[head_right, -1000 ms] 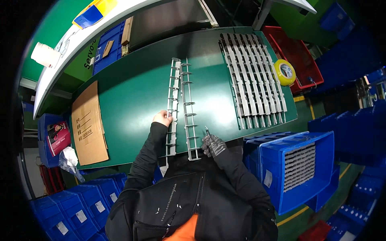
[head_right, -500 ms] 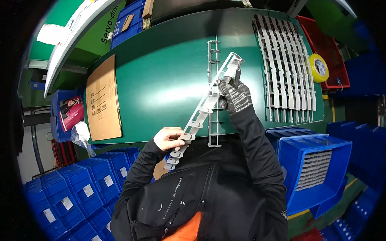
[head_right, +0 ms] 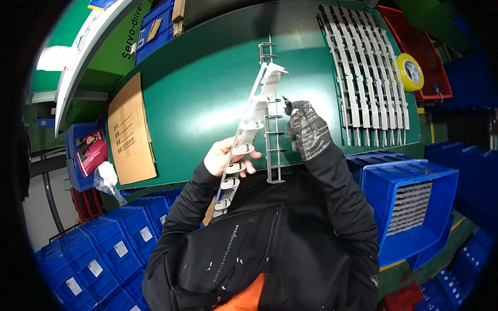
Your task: The person retrieves plastic pieces from a machine, trims excess material from the parts using a small blade, aligns and connects the plastic pieces together, and stacks them on the workbench.
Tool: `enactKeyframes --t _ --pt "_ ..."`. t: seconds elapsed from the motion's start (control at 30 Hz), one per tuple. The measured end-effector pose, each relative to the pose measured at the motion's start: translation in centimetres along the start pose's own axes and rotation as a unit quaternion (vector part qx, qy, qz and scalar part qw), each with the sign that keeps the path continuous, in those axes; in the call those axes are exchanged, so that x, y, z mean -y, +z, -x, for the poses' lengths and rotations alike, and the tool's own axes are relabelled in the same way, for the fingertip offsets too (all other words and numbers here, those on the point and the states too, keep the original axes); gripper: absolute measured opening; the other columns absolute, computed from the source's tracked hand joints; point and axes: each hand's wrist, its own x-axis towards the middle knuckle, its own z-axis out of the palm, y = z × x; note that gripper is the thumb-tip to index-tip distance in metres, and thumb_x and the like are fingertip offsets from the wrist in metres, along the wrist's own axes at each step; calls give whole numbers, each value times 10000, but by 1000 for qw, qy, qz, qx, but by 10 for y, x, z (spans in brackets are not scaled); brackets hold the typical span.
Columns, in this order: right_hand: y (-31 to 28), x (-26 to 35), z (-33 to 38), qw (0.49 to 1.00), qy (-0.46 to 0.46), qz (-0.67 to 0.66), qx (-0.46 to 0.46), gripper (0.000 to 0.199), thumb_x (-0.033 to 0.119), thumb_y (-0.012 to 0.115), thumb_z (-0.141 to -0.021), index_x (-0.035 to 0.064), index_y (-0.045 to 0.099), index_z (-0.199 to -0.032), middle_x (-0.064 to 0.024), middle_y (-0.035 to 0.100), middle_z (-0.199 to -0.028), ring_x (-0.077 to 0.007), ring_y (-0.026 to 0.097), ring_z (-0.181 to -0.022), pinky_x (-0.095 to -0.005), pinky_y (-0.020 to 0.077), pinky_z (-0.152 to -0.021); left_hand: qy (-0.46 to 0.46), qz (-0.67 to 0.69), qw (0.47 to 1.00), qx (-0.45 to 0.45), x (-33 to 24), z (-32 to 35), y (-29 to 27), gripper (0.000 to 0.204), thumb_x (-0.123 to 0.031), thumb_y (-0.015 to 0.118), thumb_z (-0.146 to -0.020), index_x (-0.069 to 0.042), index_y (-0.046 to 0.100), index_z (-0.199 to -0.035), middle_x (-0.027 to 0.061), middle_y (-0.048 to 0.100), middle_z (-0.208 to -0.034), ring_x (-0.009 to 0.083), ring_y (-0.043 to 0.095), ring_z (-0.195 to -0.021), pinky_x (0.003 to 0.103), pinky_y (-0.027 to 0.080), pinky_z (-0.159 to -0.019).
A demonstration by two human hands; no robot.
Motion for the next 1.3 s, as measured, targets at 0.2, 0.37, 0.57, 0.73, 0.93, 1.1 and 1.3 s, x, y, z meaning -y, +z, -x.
enactKeyframes --t 0.2,0.37,0.57,0.73,0.93,1.1,1.3 --pt "1 17 13 927 -216 307 16 252 252 422 -853 33 546 -843 -40 510 -587 -116 463 -455 -257 371 -438 -15 -11 1000 -24 -5 5 5 410 -170 543 -804 8 416 -1151 196 536 -1012 241 610 -703 271 492 -504" --pt "-3 14 11 904 -203 376 -28 205 191 447 -837 19 557 -830 -62 520 -596 -141 498 -510 -274 388 -480 -26 -6 999 -30 -5 5 8 355 -131 517 -818 24 437 -1127 194 530 -1028 235 614 -701 257 495 -500" --pt "-2 12 18 905 -223 360 -37 192 180 452 -834 20 559 -828 -71 523 -603 -154 501 -517 -278 390 -486 -17 -5 1000 1 -2 3 4 336 -110 490 -830 27 429 -1131 193 522 -1047 246 611 -743 265 510 -518" --pt "0 8 27 913 -227 334 -65 179 167 459 -830 20 561 -825 -83 530 -620 -176 508 -531 -289 395 -494 -15 6 1000 -1 -3 2 7 341 -112 482 -835 24 420 -1141 189 520 -1054 250 609 -753 270 512 -518" --pt "3 0 38 817 -355 452 -43 101 96 503 -785 24 572 -792 -143 557 -751 -283 540 -666 -366 425 -562 4 21 1000 -12 -3 -4 10 345 -133 482 -838 22 422 -1140 182 526 -1046 249 609 -755 270 510 -508" --pt "19 16 38 881 -211 419 -53 127 127 615 -699 32 574 -773 -125 531 -696 -267 541 -621 -328 428 -550 2 26 999 -30 -5 -4 14 348 -155 480 -841 13 423 -1140 179 525 -1047 252 607 -771 268 513 -508" --pt "22 17 35 866 -234 440 -41 122 124 607 -704 31 574 -776 -129 533 -704 -267 542 -622 -333 431 -555 15 18 1000 -11 -1 -5 10 353 -161 488 -837 10 424 -1139 171 527 -1043 253 605 -783 270 515 -509"
